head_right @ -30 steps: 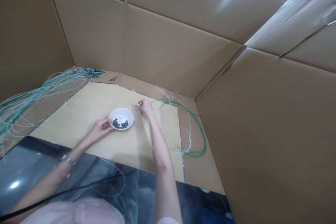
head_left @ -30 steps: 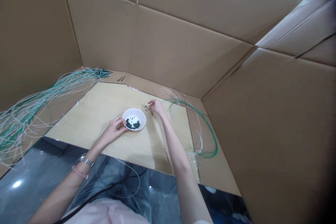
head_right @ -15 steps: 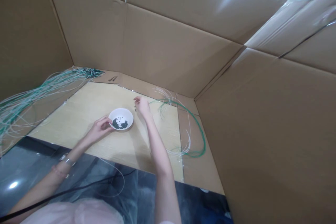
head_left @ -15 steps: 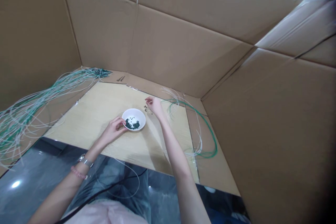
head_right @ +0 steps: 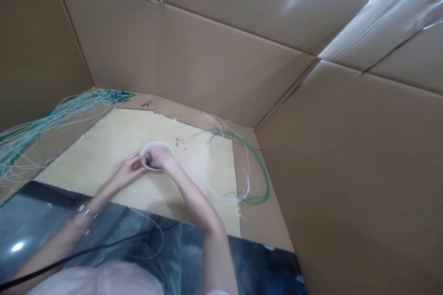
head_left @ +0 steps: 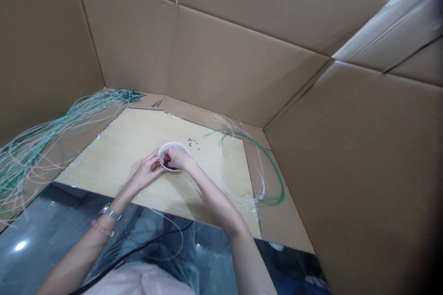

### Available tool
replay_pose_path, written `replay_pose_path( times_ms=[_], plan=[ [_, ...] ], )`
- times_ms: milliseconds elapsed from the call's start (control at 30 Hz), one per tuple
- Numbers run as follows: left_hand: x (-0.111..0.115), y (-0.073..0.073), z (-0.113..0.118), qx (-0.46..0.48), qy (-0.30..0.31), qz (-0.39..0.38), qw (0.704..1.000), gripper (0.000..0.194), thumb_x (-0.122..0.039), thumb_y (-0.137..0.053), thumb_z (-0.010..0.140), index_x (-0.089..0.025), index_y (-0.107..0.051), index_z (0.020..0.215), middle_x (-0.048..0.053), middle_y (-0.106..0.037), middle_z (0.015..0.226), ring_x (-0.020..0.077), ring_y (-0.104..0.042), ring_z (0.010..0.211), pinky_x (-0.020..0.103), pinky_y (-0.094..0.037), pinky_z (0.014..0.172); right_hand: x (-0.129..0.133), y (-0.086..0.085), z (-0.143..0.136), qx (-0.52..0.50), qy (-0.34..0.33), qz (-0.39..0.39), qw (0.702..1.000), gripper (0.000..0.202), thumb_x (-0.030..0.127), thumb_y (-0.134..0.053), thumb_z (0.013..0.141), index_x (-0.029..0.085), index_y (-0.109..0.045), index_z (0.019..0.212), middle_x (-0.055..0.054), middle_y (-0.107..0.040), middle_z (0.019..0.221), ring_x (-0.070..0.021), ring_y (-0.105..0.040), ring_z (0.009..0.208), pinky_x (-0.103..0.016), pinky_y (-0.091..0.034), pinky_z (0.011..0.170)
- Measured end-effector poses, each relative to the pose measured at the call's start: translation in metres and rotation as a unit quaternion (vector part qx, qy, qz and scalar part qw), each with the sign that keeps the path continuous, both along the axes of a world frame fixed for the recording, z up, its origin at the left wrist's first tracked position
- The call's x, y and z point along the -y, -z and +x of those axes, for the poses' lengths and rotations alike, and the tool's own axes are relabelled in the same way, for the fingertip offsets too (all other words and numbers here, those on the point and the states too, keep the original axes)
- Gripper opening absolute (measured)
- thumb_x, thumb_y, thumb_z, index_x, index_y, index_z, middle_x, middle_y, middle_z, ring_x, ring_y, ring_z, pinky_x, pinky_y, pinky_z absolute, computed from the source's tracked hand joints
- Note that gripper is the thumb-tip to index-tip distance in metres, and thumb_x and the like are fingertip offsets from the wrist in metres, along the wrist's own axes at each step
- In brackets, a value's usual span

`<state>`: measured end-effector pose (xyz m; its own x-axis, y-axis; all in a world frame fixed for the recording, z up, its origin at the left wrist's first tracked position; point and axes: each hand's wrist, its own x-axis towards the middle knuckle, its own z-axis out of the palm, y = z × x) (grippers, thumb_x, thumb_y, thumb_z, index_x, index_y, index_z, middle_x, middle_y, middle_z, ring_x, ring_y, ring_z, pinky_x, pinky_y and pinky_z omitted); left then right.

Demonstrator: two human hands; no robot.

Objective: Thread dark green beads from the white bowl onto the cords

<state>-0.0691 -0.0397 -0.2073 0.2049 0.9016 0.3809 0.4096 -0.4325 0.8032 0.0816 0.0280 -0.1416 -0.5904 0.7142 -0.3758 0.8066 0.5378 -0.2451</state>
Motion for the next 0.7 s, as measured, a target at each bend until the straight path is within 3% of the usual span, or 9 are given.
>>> replay_pose_path(
  times_ms=[200, 367, 567, 700],
  plan=[
    [0.001, -0.002, 0.000, -0.002, -0.005, -0.004, 1.000, 0.025, -0.037, -0.064, 0.084, -0.013, -0.063, 0.090, 0.004, -0.058, 0.085, 0.0123, -0.052, 0.069, 0.025, -0.042, 0.064, 0.001, 0.006, -0.001, -0.031, 0.009, -0.008, 0.999, 0.027, 0.035, -0.056, 0.092, 0.014, -0.060, 0.107, -0.006, -0.063, 0.106, -0.0156, -0.062, 0.092, -0.035, -0.054, 0.082],
    [0.001, -0.002, 0.001, 0.006, -0.008, -0.009, 1.000, 0.025, -0.037, -0.064, 0.083, -0.013, -0.063, 0.089, 0.004, -0.059, 0.086, 0.0135, -0.054, 0.073, 0.026, -0.044, 0.065, -0.007, -0.002, 0.011, -0.097, 0.045, 0.003, 0.994, 0.026, 0.035, -0.057, 0.091, 0.013, -0.061, 0.106, -0.005, -0.064, 0.104, -0.0151, -0.063, 0.090, -0.034, -0.055, 0.080],
    [0.000, 0.002, 0.000, 0.018, -0.002, -0.015, 1.000, 0.024, -0.035, -0.065, 0.083, -0.012, -0.062, 0.088, 0.004, -0.058, 0.088, 0.0117, -0.054, 0.071, 0.024, -0.045, 0.063, -0.042, -0.025, 0.059, -0.132, 0.149, 0.061, 0.978, 0.028, 0.034, -0.056, 0.092, 0.013, -0.059, 0.111, -0.007, -0.062, 0.109, -0.0164, -0.062, 0.095, -0.036, -0.054, 0.083],
    [0.001, 0.003, 0.001, 0.028, 0.001, -0.015, 1.000, 0.025, -0.035, -0.065, 0.083, -0.012, -0.061, 0.089, 0.005, -0.059, 0.091, 0.0130, -0.056, 0.076, 0.025, -0.047, 0.065, -0.062, -0.022, 0.091, -0.097, 0.214, 0.083, 0.968, 0.029, 0.034, -0.056, 0.092, 0.014, -0.059, 0.112, -0.007, -0.061, 0.112, -0.0172, -0.061, 0.098, -0.037, -0.054, 0.085]
  ],
)
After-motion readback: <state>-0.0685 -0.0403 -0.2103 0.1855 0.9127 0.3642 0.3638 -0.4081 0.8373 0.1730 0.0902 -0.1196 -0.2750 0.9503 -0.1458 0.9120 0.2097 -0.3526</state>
